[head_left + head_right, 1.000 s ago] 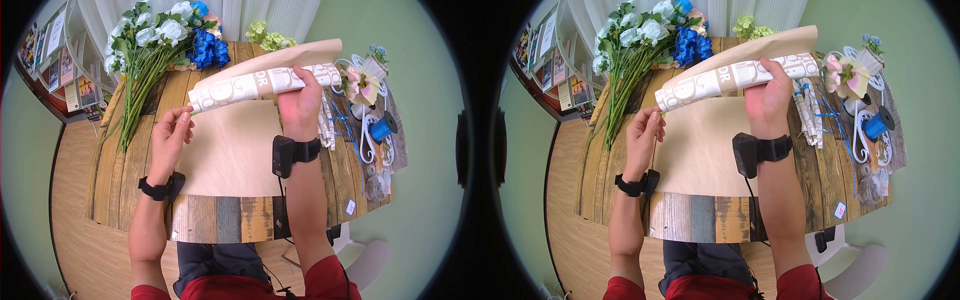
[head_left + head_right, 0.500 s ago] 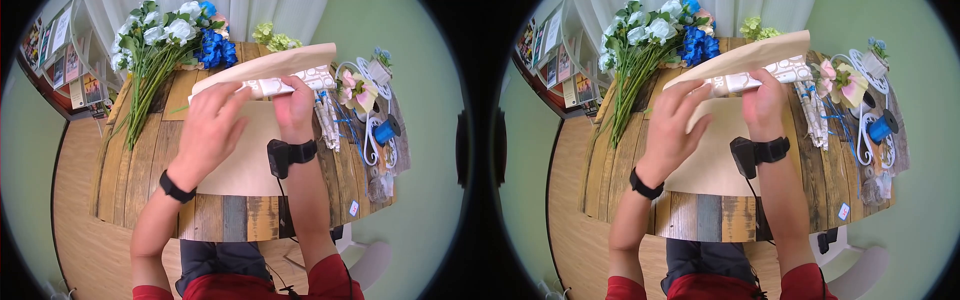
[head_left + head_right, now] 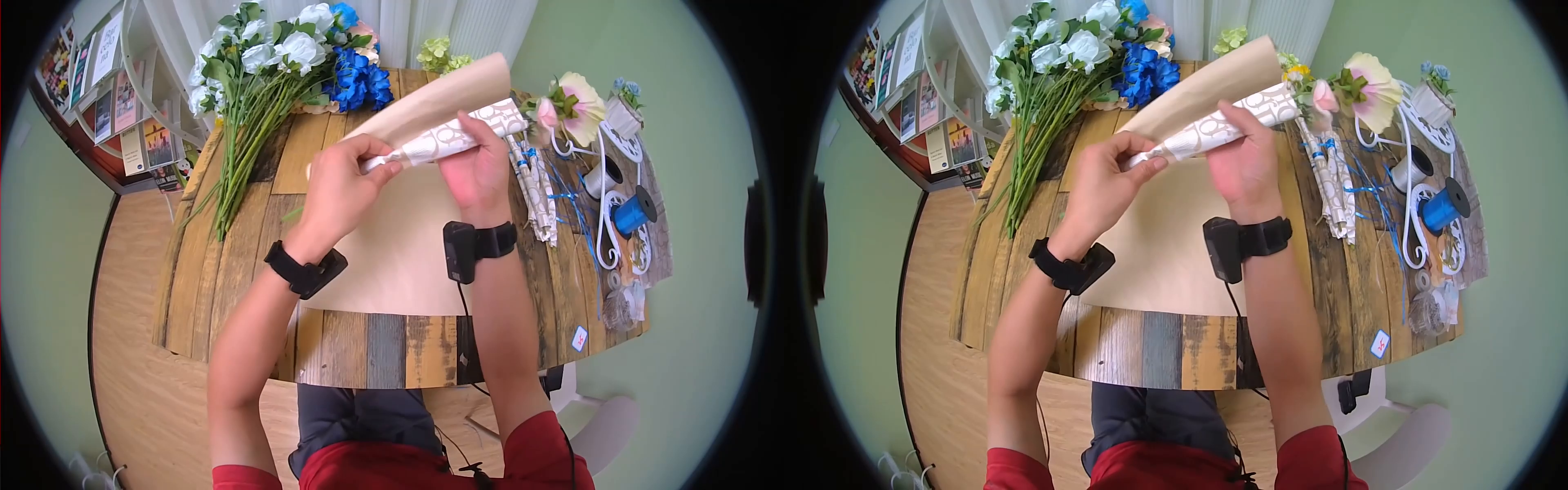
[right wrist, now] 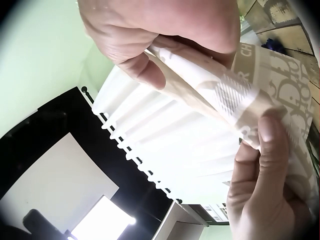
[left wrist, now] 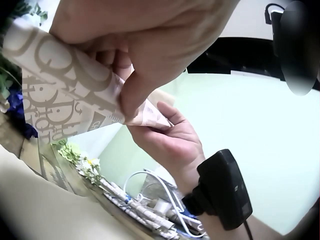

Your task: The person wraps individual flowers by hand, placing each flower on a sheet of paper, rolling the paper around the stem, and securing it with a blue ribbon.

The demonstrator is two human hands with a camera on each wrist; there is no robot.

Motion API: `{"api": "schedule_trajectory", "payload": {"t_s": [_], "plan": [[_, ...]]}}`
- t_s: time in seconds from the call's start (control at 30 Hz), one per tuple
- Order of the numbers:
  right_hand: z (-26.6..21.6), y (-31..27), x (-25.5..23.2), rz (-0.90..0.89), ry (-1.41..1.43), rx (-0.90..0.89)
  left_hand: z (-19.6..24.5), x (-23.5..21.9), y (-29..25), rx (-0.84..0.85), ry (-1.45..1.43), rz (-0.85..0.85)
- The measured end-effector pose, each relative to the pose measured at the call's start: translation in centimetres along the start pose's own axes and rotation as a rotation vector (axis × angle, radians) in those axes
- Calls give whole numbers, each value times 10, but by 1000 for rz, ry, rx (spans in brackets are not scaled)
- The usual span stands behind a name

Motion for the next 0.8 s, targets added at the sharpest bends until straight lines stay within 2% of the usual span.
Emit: {"api": "schedule_trajectory", "payload": {"t_s": [0.07,0.1,0.17,0.2,0.27,0.4,0.47,0.53,0.6,0.67,0.73,0.77,0.8], "plan": [[-3,10,-15,-35,8,29,13,-24,-5,207,80,187],[-4,6,-12,5,-2,62,9,-28,-6,201,87,188],[2,2,-21,118,-26,122,28,-39,-17,509,423,343],[4,3,-25,119,-21,123,25,-41,-18,510,427,340],[14,6,-40,149,-36,162,37,-34,-34,759,528,337],[14,13,-74,210,24,248,16,-34,-49,693,551,275],[3,7,-67,102,-10,236,2,-38,-54,569,518,240],[-2,0,-66,44,-18,284,3,-46,-61,578,497,273],[-15,-19,-36,-269,60,281,8,-57,-63,593,479,309],[-22,-30,-34,-324,79,289,36,-60,-84,877,532,344],[-17,-35,-48,-341,-36,319,30,-57,-88,888,558,289],[-8,-37,-61,-259,-24,413,26,-51,-90,904,582,238],[-7,-35,-74,-259,-23,416,20,-48,-94,902,585,237]]}}
Point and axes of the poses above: each hand's wrist, its own y-axis towards the middle knuckle, its own x-axis out of the palm, z = x × y, the point moved 10 cm from there along y, towards the middle knuckle, and after that the axes turned 11 degrees about z, right-handed, at the moved point
